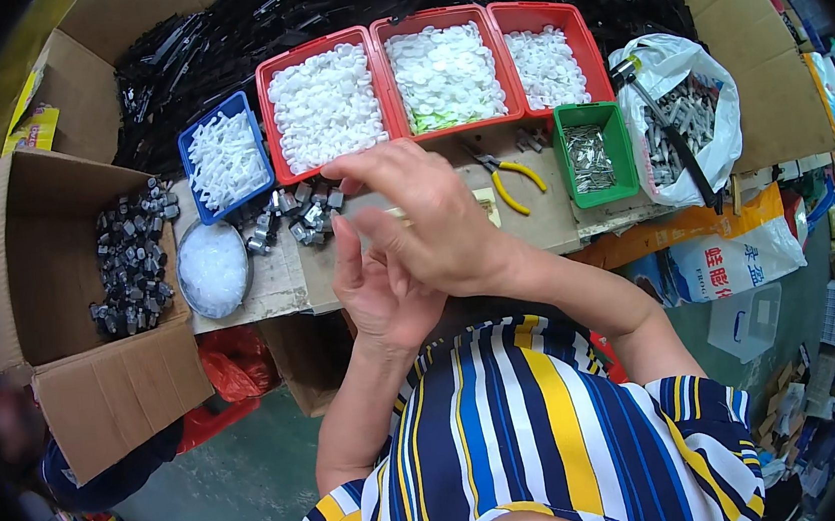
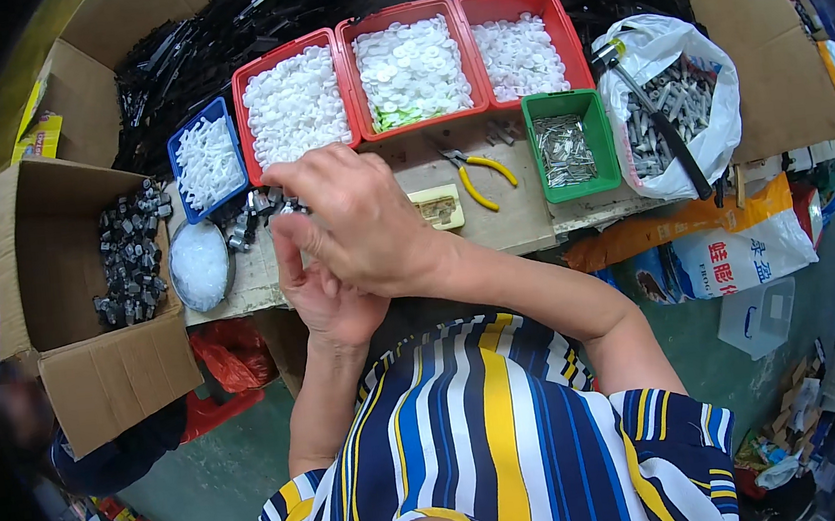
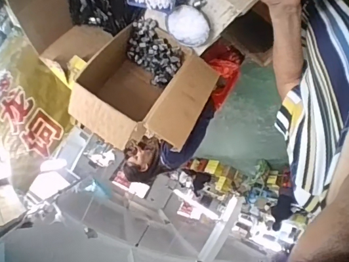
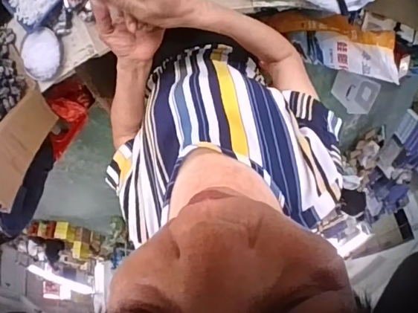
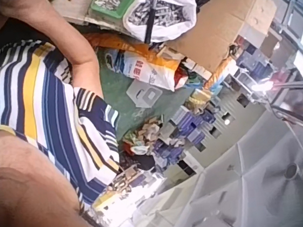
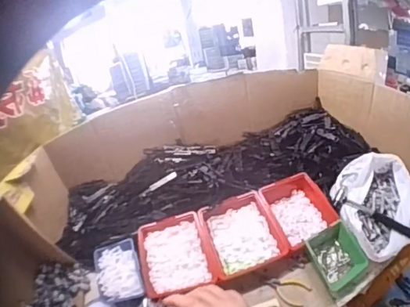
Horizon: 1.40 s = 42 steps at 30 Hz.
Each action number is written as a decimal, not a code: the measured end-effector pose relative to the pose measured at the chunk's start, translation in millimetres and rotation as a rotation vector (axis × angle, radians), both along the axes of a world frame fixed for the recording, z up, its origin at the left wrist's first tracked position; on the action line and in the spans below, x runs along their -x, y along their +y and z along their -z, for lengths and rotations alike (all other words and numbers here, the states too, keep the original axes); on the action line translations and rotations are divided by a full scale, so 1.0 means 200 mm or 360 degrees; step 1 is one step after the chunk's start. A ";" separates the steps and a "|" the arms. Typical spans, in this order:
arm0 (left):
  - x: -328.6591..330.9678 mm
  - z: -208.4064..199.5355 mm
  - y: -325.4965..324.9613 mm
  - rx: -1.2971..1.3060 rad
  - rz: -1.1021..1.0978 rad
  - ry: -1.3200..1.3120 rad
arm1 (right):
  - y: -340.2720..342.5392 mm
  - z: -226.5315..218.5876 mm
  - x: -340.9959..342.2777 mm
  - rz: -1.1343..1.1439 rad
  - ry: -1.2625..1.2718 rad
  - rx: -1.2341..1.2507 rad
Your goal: The person assembles small padlocks at a workbench. They place a metal lock body into a wooden jig, insert a white plastic pin, and use a hammer to strike the pin into the lock. The person then uses pliers to adjust the components and places the finished lock into a cardboard box. This process is repeated multiple times.
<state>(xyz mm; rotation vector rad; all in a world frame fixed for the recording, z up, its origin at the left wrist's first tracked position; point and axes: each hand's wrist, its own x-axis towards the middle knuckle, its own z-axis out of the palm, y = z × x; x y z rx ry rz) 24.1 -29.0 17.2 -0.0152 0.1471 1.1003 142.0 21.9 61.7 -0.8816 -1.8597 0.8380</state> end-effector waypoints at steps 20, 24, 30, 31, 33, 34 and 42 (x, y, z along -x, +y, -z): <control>0.27 0.02 -0.06 -0.0271 -0.0328 0.1200 | 0.83 0.09 -0.47 0.0680 -0.1020 -0.0765; 0.35 0.08 -0.05 -0.0044 -0.0599 0.1289 | 1.15 0.20 -0.64 0.0976 -0.1341 -0.0723; 0.46 0.12 -0.07 0.0043 -0.0827 0.1484 | 1.38 0.29 -0.73 0.0804 -0.1401 -0.0418; 0.47 0.13 -0.06 0.0028 -0.0835 0.1500 | 1.40 0.31 -0.75 0.0778 -0.1369 -0.0423; 0.46 0.14 -0.04 0.0020 -0.0816 0.1600 | 1.40 0.32 -0.74 0.0739 -0.1252 -0.0443; 0.46 0.15 -0.04 0.0012 -0.0808 0.1650 | 1.37 0.27 -0.71 0.0723 -0.1166 -0.0464; 0.45 0.24 0.05 -0.0535 -0.0864 0.3110 | 0.76 0.01 -0.53 0.0203 -0.0703 -0.0548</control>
